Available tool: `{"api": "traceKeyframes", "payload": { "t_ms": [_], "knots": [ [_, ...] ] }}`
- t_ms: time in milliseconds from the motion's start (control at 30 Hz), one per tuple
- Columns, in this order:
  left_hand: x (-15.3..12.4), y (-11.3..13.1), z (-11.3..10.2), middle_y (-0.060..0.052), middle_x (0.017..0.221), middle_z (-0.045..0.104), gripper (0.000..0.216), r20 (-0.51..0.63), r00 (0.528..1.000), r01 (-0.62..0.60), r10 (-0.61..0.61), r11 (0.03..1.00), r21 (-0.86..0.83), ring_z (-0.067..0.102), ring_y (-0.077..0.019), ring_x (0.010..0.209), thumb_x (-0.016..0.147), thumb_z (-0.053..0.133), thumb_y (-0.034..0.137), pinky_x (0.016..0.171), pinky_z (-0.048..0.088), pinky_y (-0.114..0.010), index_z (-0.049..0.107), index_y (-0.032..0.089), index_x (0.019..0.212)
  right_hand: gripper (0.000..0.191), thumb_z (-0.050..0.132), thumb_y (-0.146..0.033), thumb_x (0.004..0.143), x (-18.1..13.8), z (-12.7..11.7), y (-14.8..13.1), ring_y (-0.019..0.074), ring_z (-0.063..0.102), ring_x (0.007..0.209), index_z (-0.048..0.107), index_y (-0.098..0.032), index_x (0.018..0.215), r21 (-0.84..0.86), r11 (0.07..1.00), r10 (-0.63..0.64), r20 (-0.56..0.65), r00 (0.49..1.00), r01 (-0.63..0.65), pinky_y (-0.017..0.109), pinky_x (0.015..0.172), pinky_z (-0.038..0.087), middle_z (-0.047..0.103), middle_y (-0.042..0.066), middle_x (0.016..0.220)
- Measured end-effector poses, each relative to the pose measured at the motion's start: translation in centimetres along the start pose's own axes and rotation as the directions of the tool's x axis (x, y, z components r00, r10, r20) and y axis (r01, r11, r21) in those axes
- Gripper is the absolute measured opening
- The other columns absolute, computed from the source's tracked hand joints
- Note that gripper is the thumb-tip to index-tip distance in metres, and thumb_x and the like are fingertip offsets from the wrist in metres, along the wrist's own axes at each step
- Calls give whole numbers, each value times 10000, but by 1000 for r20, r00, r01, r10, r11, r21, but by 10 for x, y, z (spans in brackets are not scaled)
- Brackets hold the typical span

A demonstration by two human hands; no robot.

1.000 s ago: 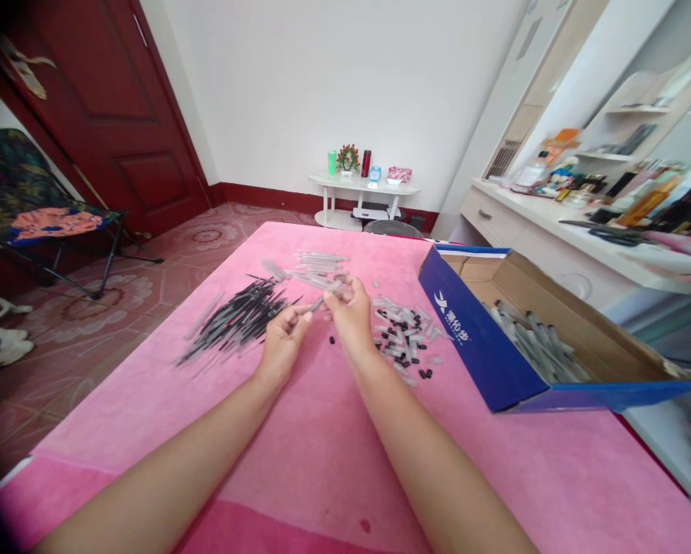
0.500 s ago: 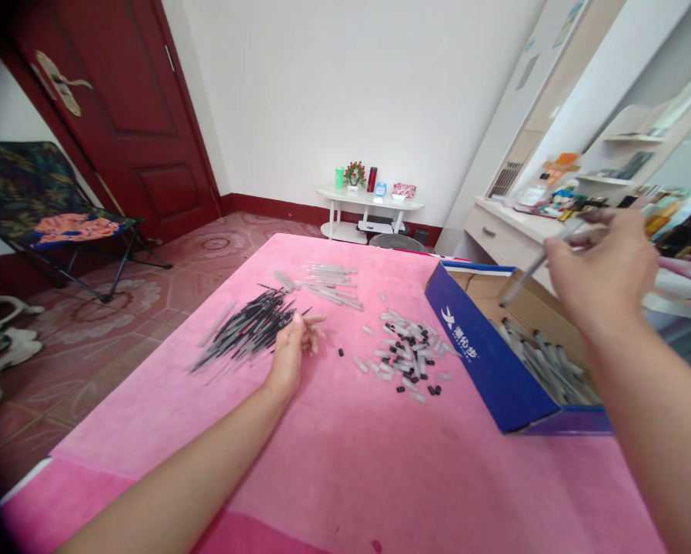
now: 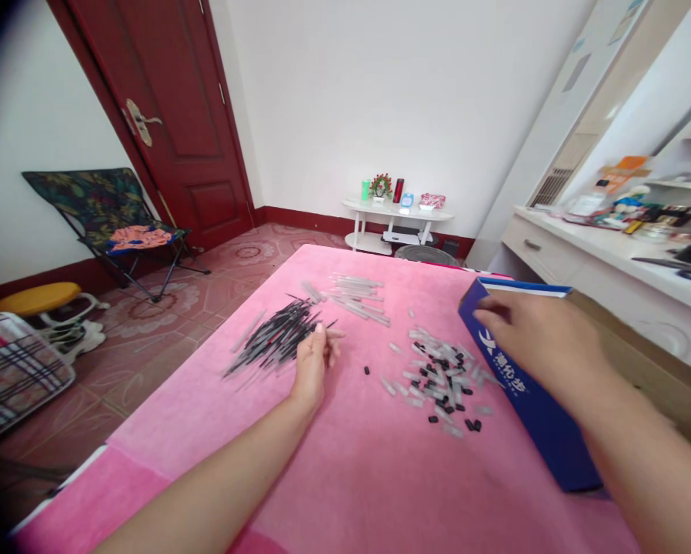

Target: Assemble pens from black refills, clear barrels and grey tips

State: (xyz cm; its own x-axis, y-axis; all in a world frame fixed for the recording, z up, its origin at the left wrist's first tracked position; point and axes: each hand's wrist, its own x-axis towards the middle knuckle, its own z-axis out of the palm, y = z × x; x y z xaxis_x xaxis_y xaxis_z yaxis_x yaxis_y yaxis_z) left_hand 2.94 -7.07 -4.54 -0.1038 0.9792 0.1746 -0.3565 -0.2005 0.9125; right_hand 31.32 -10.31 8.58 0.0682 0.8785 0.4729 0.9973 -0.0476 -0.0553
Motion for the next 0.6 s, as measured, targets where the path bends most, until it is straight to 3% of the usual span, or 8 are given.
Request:
{"api": "traceKeyframes", "payload": {
  "t_ms": [33, 100, 167, 267, 433, 600],
  "knots": [
    [2, 3, -2, 25, 489, 425, 464, -54, 998, -34, 35, 999, 10, 348, -71, 420, 807, 370, 495, 420, 238, -209, 620, 112, 728, 192, 542, -329, 727, -2, 9, -30, 166, 576, 673, 669, -234, 834, 76, 992, -111, 94, 989, 104, 280, 594, 373, 670, 65, 825],
    [6, 9, -6, 37, 471, 384, 446, -145, 983, -110, 115, 993, 37, 345, -74, 435, 814, 370, 478, 443, 258, -210, 605, 125, 676, 196, 509, -248, 736, -9, 35, -86, 164, 578, 747, 654, -217, 865, 260, 947, -243, 196, 950, 189, 261, 649, 403, 657, 46, 864],
    [11, 14, -12, 39, 469, 375, 437, -196, 965, -165, 175, 984, 66, 350, -77, 447, 821, 368, 462, 460, 271, -211, 594, 130, 649, 205, 499, -183, 727, -19, 67, -131, 163, 563, 812, 646, -200, 869, 396, 886, -346, 220, 912, 241, 254, 715, 403, 638, 43, 868],
    [16, 18, -20, 41, 464, 361, 435, -225, 954, -184, 198, 980, 81, 332, -76, 439, 826, 361, 453, 447, 255, -212, 586, 130, 642, 314, 488, -114, 708, -32, 106, -175, 157, 543, 863, 605, -215, 981, 490, 840, -383, 230, 894, 234, 241, 745, 390, 597, 39, 930],
    [17, 17, -21, 48, 456, 326, 416, -209, 962, -174, 178, 984, 40, 287, -73, 419, 827, 361, 451, 418, 212, -207, 571, 132, 660, 267, 410, -164, 788, -37, 125, -212, 155, 522, 859, 587, -236, 975, 436, 864, -396, 281, 874, 251, 224, 693, 369, 554, 38, 974],
    [15, 19, -18, 41, 464, 329, 412, -193, 970, -143, 149, 989, 46, 289, -80, 423, 820, 365, 460, 425, 232, -212, 570, 140, 663, 218, 404, -148, 792, -28, 110, -205, 175, 473, 904, 610, -202, 837, 258, 900, -419, 284, 862, 352, 238, 664, 338, 542, 63, 951]
  ]
}}
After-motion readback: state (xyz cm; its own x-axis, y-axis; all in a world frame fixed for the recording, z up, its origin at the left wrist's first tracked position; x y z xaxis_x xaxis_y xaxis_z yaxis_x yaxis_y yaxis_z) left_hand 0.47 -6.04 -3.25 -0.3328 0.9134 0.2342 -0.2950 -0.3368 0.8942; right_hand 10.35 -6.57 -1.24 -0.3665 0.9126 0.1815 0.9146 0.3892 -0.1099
